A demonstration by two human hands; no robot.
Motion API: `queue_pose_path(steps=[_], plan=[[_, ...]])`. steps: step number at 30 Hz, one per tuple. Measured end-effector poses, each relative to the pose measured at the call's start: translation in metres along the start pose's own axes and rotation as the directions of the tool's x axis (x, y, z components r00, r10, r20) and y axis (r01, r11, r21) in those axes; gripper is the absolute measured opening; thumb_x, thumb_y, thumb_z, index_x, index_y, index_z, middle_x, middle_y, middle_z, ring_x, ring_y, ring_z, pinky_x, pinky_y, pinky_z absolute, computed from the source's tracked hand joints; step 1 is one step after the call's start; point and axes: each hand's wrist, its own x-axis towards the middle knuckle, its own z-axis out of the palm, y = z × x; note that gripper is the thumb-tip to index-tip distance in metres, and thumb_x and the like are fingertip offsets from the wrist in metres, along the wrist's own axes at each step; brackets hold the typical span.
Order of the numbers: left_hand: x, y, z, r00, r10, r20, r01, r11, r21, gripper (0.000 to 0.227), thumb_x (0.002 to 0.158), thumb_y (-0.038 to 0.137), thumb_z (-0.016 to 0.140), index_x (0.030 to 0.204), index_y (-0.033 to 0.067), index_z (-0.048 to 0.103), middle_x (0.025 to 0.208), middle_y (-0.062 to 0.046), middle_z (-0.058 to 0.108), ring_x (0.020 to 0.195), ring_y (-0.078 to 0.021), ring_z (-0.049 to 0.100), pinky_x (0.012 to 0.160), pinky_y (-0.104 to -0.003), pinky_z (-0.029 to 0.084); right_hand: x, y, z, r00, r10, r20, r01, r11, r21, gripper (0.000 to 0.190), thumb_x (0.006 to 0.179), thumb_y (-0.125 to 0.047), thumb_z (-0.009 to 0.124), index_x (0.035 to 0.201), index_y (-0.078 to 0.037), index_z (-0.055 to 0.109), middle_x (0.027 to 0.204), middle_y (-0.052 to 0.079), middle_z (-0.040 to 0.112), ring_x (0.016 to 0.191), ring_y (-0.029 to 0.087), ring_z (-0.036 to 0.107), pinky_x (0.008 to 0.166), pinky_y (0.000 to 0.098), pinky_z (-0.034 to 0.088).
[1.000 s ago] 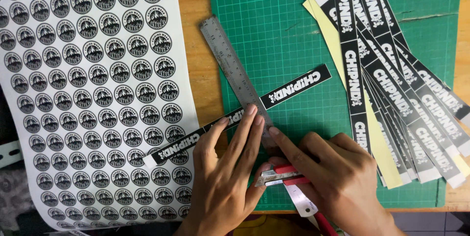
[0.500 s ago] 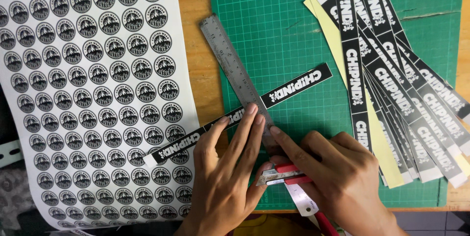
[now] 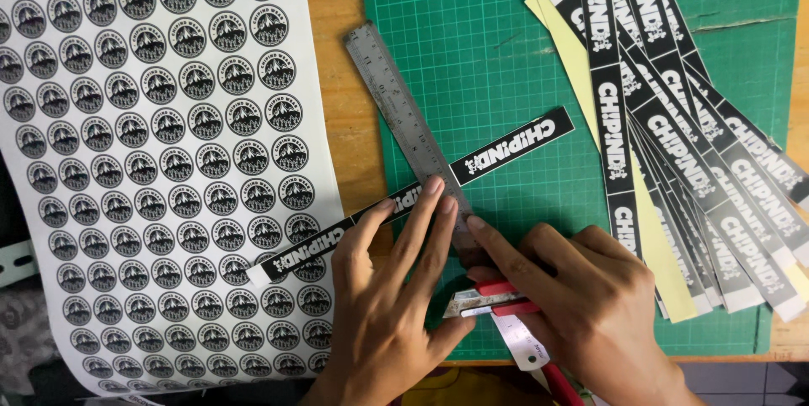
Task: The person uses a utility knife and a metal ruler to cut rectangular stickers from a printed sheet on a green cutting mat.
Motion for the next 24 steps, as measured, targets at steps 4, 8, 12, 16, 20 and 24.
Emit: queue_pose_path(steps=[4,8,12,16,20,24], plan=[[0.0000,0.0003,0.0006,1.000,0.006,0.002,-0.006,1.000,0.024,0.103,0.068,0.055,0.083,0.154,0.0111,0.044,0.162,-0.006,0.044,0.132,-0.0363,0.047,0.112,-0.050,0.040,0.0008,-0.0007,0.0000,1.000,0.003,-0.011,-0.002,1.000,0.012,0.055,0.103,-0.042,0.036,0.136,-0.011,0.068,0.082,0.000,0.054,0.056,0.019,0.048,0.056,0.0329,0.040],[-0.0001,0.0003,0.0009,1.000,0.010,-0.019,-0.010,1.000,0.024,0.087,0.083,0.057,0.069,0.153,0.0108,0.046,0.161,-0.006,0.045,0.131,-0.0363,0.048,0.112,-0.050,0.041,-0.0002,-0.0003,0.0005,1.000,0.005,-0.003,-0.005,1.000,-0.006,0.055,0.104,-0.042,0.037,0.137,-0.012,0.067,0.082,0.000,0.053,0.054,0.020,0.044,0.055,0.0334,0.039],[-0.0001,0.0003,0.0001,1.000,0.005,0.009,-0.006,0.999,0.040,0.106,0.067,0.056,0.084,0.154,0.0122,0.044,0.163,-0.005,0.043,0.132,-0.0350,0.046,0.112,-0.050,0.040,0.0007,-0.0005,-0.0001,1.000,0.001,-0.005,-0.001,1.000,0.003,0.056,0.103,-0.043,0.036,0.136,-0.011,0.067,0.083,0.000,0.054,0.054,0.020,0.045,0.056,0.0337,0.039],[0.0002,0.0011,0.0001,1.000,0.003,-0.001,-0.002,1.000,0.028,0.101,0.070,0.054,0.081,0.154,0.0116,0.045,0.162,-0.006,0.044,0.132,-0.0354,0.047,0.113,-0.049,0.040,0.0010,-0.0006,-0.0001,1.000,0.002,-0.008,-0.002,1.000,0.005,0.056,0.103,-0.043,0.036,0.136,-0.011,0.068,0.082,0.000,0.054,0.054,0.020,0.045,0.055,0.0334,0.038],[0.0017,0.0018,-0.0012,1.000,0.012,-0.022,-0.011,0.999,0.031,0.086,0.082,0.053,0.069,0.153,0.0101,0.046,0.161,-0.007,0.046,0.132,-0.0356,0.048,0.112,-0.048,0.040,0.0011,-0.0006,0.0002,1.000,-0.004,-0.013,0.004,1.000,-0.001,0.053,0.103,-0.042,0.040,0.135,-0.010,0.068,0.082,0.000,0.054,0.056,0.019,0.048,0.055,0.0333,0.040],[0.0016,0.0024,-0.0005,0.999,0.015,-0.051,-0.013,0.999,0.041,0.073,0.096,0.057,0.052,0.152,0.0096,0.047,0.160,-0.006,0.046,0.131,-0.0353,0.049,0.111,-0.048,0.041,0.0026,-0.0015,0.0000,0.999,-0.008,-0.041,0.008,1.000,0.004,0.045,0.103,-0.037,0.050,0.133,-0.009,0.070,0.081,-0.001,0.055,0.058,0.018,0.050,0.056,0.0330,0.040]])
